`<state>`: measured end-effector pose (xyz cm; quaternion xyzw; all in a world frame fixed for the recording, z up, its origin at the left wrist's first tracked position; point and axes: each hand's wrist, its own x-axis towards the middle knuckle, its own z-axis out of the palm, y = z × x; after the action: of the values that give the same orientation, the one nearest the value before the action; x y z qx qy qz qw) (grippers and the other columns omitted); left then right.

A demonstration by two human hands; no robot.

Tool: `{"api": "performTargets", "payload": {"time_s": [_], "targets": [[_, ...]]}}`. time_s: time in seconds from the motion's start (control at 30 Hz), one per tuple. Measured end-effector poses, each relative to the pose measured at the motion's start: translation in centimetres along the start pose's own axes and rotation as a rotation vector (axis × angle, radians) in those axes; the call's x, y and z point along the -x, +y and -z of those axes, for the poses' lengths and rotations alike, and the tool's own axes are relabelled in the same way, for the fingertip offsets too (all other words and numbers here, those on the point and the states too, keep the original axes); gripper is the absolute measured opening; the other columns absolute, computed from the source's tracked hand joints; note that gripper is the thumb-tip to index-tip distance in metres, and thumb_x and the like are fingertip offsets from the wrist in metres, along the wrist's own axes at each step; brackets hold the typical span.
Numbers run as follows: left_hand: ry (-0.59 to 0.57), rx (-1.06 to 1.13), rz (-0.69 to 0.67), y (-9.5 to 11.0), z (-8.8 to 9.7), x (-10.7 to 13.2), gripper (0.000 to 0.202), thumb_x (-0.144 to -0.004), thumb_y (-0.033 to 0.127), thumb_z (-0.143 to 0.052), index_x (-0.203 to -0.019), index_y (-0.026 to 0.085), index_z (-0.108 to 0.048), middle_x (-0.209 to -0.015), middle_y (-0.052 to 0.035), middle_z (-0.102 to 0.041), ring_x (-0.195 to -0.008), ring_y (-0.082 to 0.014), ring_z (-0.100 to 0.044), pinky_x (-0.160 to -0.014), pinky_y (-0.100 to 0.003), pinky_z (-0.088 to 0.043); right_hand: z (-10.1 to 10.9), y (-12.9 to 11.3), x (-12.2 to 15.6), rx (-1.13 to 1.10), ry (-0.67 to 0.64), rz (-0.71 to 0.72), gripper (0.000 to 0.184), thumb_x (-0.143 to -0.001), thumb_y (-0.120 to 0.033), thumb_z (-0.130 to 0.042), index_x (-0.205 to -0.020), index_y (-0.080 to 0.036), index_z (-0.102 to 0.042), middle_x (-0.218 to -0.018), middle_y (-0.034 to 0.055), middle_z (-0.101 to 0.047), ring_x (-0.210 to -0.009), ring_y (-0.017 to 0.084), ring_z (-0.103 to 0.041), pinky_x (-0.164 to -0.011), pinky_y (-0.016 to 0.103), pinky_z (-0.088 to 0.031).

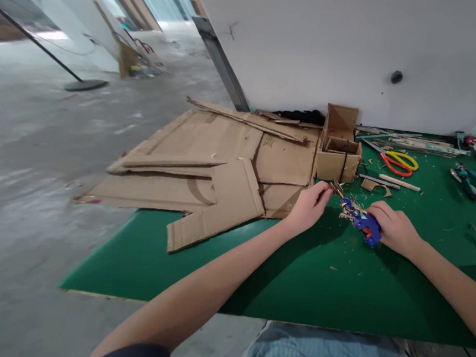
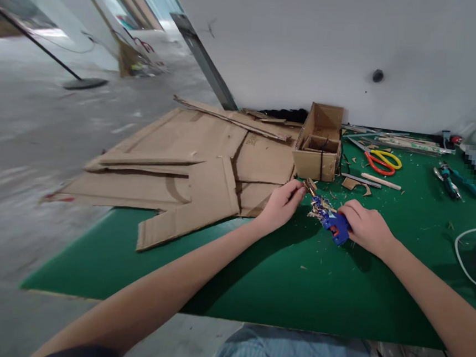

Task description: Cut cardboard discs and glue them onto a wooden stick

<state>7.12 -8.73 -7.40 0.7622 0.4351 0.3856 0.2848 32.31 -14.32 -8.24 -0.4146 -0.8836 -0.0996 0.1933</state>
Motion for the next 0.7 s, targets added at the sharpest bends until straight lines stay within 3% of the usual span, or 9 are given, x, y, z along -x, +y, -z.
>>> {"api": "performTargets", "payload": {"time_s": [0.17,0.47,0.7], "targets": [[-0.001,0.128,0.07,-0.01,0.07,-0.18,0.031,-0.099,0.036,-0.035,-0.073,0.02,-0.042,-0.059,0.0036,-0.046,-0.055,-0.0101,-0.043,-0.055,-0.023,-0.033,0.12,0.03,-0.02,0.011,0.014,0.001,0.021,-0.092,-0.022,-0.047,-0.108,-0.015,-0.059,-0.103,0.0121,-0.066,-0.075,0.017,-0.062,-0.048,0.025,-0.038],[-0.007,-0.024,0.024,0.05,0.13,-0.29,0.023,-0.095,0.032,-0.04,-0.079,0.019,-0.049,-0.067,0.0019,-0.051,-0.063,-0.0114,-0.047,-0.061,-0.024,-0.036,0.3,0.04,-0.04,0.031,0.066,0.047,0.021,-0.093,-0.023,-0.047,-0.109,-0.013,-0.058,-0.102,0.0122,-0.066,-0.074,0.017,-0.063,-0.048,0.025,-0.038],[-0.104,-0.109,-0.045,-0.07,-0.25,0.01,0.022,-0.095,0.033,-0.045,-0.078,0.018,-0.05,-0.06,0.0042,-0.046,-0.053,-0.0095,-0.04,-0.053,-0.023,-0.028,0.43,-0.06,-0.19,0.016,0.042,0.042,0.022,-0.093,-0.023,-0.048,-0.11,-0.013,-0.057,-0.104,0.0126,-0.066,-0.073,0.016,-0.063,-0.047,0.025,-0.035]]}}
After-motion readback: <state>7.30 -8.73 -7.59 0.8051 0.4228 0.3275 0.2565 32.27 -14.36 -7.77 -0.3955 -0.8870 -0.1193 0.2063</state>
